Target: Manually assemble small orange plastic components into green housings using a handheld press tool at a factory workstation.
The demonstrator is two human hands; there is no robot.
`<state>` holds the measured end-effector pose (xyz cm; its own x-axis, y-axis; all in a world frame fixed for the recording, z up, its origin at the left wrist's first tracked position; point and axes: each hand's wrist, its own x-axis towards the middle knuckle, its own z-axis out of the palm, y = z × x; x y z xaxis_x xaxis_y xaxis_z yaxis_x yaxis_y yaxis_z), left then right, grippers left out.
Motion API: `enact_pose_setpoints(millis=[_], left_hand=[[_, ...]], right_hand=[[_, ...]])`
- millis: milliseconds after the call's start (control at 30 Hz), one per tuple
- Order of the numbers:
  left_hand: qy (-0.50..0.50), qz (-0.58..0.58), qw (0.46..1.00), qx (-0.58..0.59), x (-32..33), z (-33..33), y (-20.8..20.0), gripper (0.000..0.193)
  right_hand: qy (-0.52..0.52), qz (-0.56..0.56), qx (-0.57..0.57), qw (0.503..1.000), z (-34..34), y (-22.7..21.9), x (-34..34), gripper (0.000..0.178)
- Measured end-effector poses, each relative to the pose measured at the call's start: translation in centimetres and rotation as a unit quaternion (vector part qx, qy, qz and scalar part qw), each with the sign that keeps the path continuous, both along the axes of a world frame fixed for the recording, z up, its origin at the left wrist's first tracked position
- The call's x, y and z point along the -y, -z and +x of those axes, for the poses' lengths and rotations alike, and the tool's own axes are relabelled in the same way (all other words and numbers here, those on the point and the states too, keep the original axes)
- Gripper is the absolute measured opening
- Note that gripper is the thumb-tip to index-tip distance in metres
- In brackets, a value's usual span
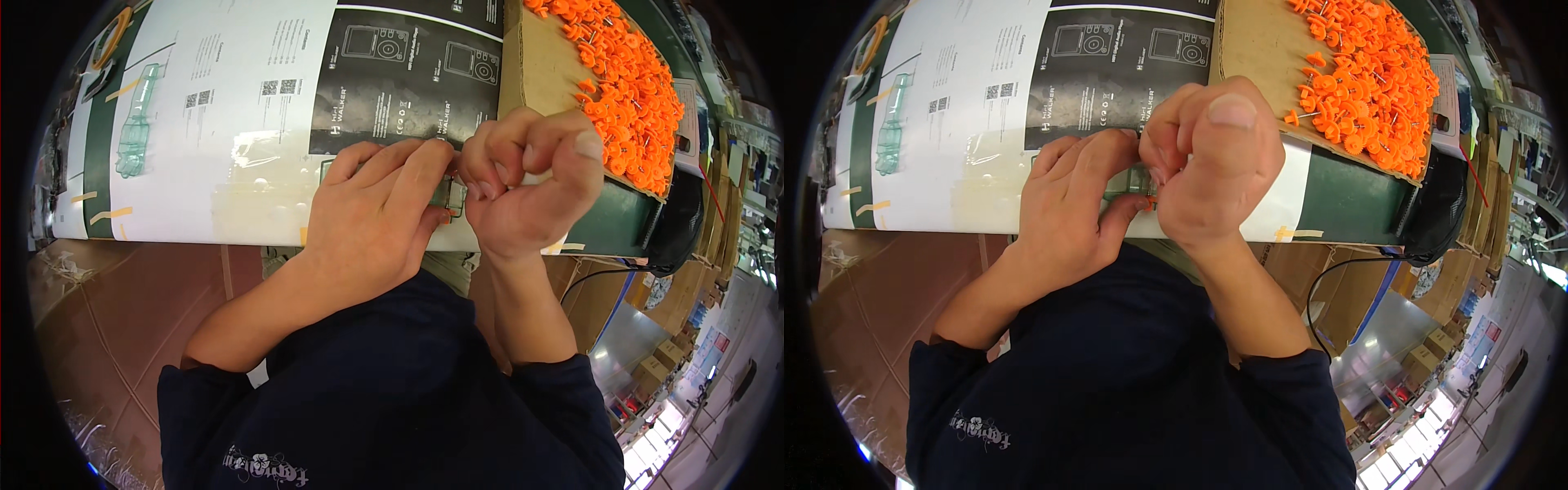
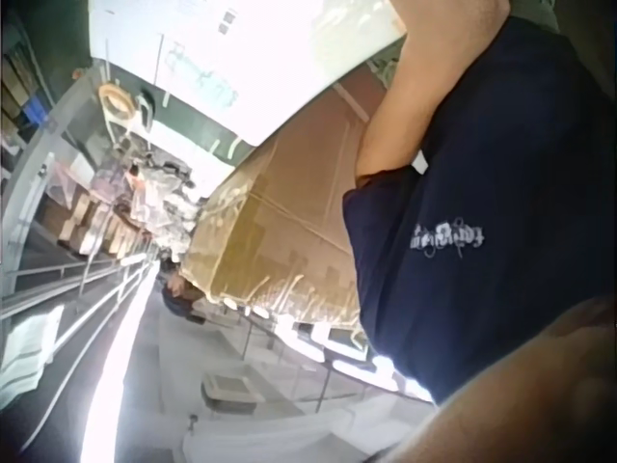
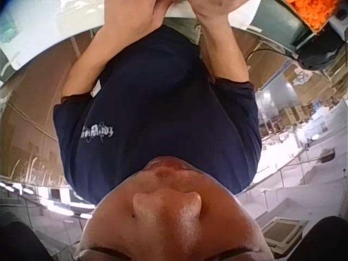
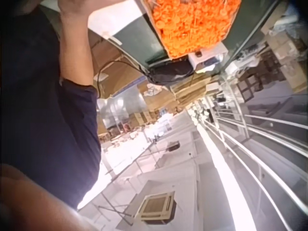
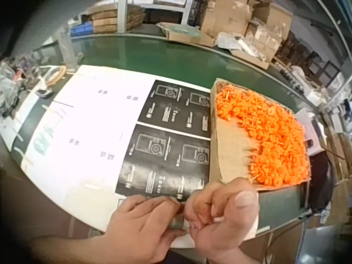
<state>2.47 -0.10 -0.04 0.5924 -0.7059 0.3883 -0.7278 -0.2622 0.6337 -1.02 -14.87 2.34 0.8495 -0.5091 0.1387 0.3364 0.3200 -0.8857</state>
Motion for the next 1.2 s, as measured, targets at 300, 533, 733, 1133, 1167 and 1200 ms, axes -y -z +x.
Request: enact_pose_setpoints(millis=[300, 533, 733, 1133, 1167, 1200], left_hand=[[-0.013, -0.003, 0.994, 0.106, 0.2, -0.1, 1.8, 0.041], [-0.014, 0.01, 0.994, 0.11, 0.3, -0.3, 1.6, 0.042], [-0.025, 0.001, 0.993, 0.119, 0.2, -0.4, 2.4, 0.035], [0.009, 0.007, 0.995, 0.103, 0.0, -0.5, 0.7, 0.037], [0.024, 0.029, 0.995, 0.092, -0.4, -0.7, 0.2, 0.038], [0.032, 0.053, 0.994, 0.084, -0.6, -0.5, -0.3, 0.039]], right_hand=[[0.016, 0.105, 0.114, 0.988, -2.7, 0.4, 0.9, 0.036], [-0.048, 0.049, 0.159, 0.985, -3.8, 1.5, 0.6, 0.037], [-0.042, -0.021, 0.128, 0.991, -4.0, 1.1, -0.3, 0.038], [-0.018, -0.001, 0.123, 0.992, -3.2, 0.7, 0.2, 0.038], [-0.011, 0.09, 0.125, 0.988, -3.6, 0.9, 1.2, 0.038], [-0.014, 0.183, 0.128, 0.975, -3.6, 1.1, 2.5, 0.038]])
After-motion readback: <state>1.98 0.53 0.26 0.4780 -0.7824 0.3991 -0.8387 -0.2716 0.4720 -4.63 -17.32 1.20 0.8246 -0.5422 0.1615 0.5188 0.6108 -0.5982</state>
